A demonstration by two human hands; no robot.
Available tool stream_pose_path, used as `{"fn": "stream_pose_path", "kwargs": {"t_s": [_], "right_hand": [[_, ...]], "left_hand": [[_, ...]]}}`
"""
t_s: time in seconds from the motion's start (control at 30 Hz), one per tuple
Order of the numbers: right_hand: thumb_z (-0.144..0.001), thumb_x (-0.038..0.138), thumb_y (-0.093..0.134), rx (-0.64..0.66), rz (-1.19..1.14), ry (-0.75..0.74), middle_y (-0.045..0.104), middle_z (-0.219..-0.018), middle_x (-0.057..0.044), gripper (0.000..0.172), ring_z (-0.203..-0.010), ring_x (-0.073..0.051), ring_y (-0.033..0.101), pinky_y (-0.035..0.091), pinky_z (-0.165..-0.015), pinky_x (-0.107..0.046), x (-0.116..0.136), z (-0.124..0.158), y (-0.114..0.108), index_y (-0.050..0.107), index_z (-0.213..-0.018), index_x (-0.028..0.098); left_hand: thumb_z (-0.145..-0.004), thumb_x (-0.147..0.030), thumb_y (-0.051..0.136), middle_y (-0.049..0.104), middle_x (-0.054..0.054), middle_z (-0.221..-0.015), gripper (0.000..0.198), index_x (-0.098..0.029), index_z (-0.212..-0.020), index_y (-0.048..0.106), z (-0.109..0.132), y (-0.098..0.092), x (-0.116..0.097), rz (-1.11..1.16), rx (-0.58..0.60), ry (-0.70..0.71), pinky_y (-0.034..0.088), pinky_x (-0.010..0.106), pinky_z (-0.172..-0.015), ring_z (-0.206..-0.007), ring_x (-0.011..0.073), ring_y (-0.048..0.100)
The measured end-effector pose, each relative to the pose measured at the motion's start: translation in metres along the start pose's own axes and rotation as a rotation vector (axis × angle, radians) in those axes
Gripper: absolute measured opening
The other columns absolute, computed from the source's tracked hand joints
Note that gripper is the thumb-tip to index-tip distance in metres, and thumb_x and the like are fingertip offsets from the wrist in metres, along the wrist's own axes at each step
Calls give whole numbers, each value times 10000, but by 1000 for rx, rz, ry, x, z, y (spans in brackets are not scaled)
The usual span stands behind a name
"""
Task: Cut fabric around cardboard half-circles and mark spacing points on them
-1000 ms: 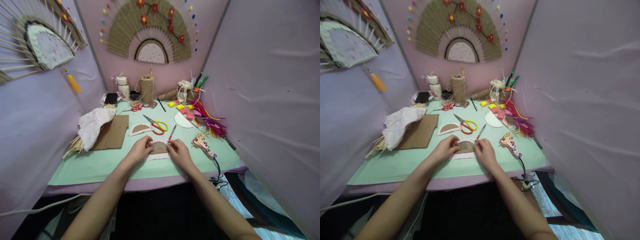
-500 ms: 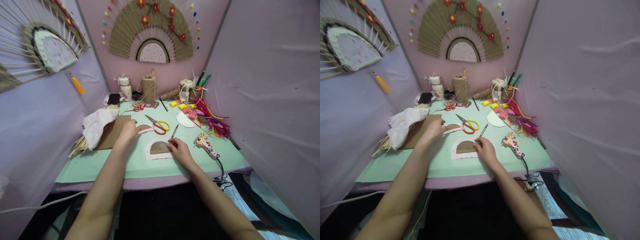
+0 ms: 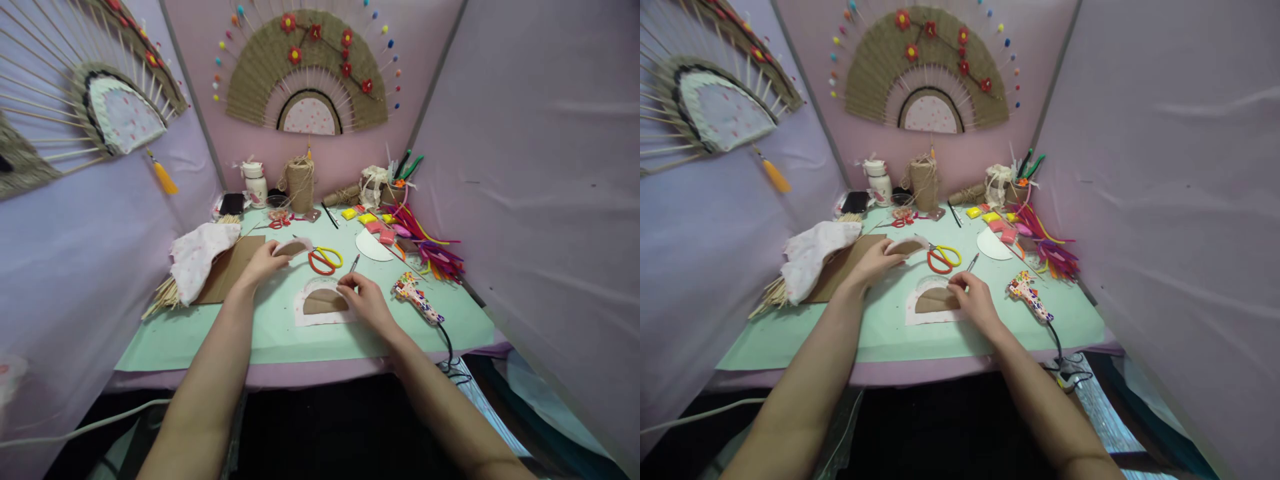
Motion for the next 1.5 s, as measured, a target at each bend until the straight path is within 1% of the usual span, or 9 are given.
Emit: {"fn": "stream_pose_path", "kwargs": {"t_s": [0.1,0.23,0.37,0.67,0.8,1.03,1.23,1.4,1.5], "right_hand": [[-756,360,645,11,-160,-54,676,-756,-14,165,-699,-161,576,450,-678,-283,20,-26,-2,648,-769,195],[-712,376,666,44,-349,-24,632,-683,10,199,-621,-132,541,430,-593,-254,24,-61,8,646,-773,188],[-678,385,687,49,-371,49,616,-620,19,223,-576,-121,515,407,-547,-240,8,-72,20,659,-753,176],[-671,419,666,24,-353,78,645,-650,4,270,-583,-126,525,408,-560,-247,-10,-68,21,681,-769,168],[-670,414,660,33,-313,62,644,-653,4,258,-599,-132,530,415,-590,-258,-9,-68,21,682,-748,169],[-723,382,623,-26,-198,21,671,-726,-14,230,-686,-161,569,446,-689,-294,-12,-66,24,693,-791,175],[-732,355,641,-122,-89,-42,667,-912,-63,208,-796,-189,573,459,-809,-347,-13,-63,22,662,-841,179],[-720,399,710,-85,-90,-14,592,-1192,-106,510,-971,-234,595,492,-755,-358,-20,-52,8,542,-1160,204],[-764,376,700,-144,-10,-107,596,-1164,-102,459,-988,-245,593,492,-815,-396,-14,-40,0,548,-1164,208]], "left_hand": [[-811,-285,653,693,62,-1173,472,-216,-1269,557,11,12,-9,393,229,44,560,326,-822,-961,204,693],[-772,-230,736,693,68,-1203,377,-179,-1135,648,23,28,-18,850,475,-106,569,362,-890,-1039,244,678],[-877,-192,601,724,91,-1117,170,-137,-1007,695,23,33,-18,993,382,-291,588,374,-887,-1024,247,687],[-912,-159,504,716,151,-1080,237,-69,-1053,672,18,38,-16,1050,294,-376,611,353,-857,-935,241,716],[-953,-268,493,709,159,-1100,287,-72,-1075,662,19,39,-16,1079,313,-383,621,355,-815,-926,237,716],[-816,-80,651,681,107,-1215,321,-120,-1135,650,21,43,-17,1033,472,-189,577,300,-878,-1034,211,684],[-810,-117,668,658,117,-1255,349,-137,-1157,646,20,46,-14,966,425,-109,534,380,-958,-1104,244,654],[-815,-235,717,620,106,-1322,373,-188,-1180,654,32,51,-15,985,439,58,493,425,-1004,-1211,293,586],[-793,-261,744,625,107,-1310,374,-186,-1152,667,34,51,-8,955,370,37,475,437,-1019,-1214,294,577]]}}
Point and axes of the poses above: each hand's wrist, its own z-axis away from the middle knuckle, its own y-axis out of the palm, x = y × z, the point moved 3 cm from there along -z, towards the middle knuckle
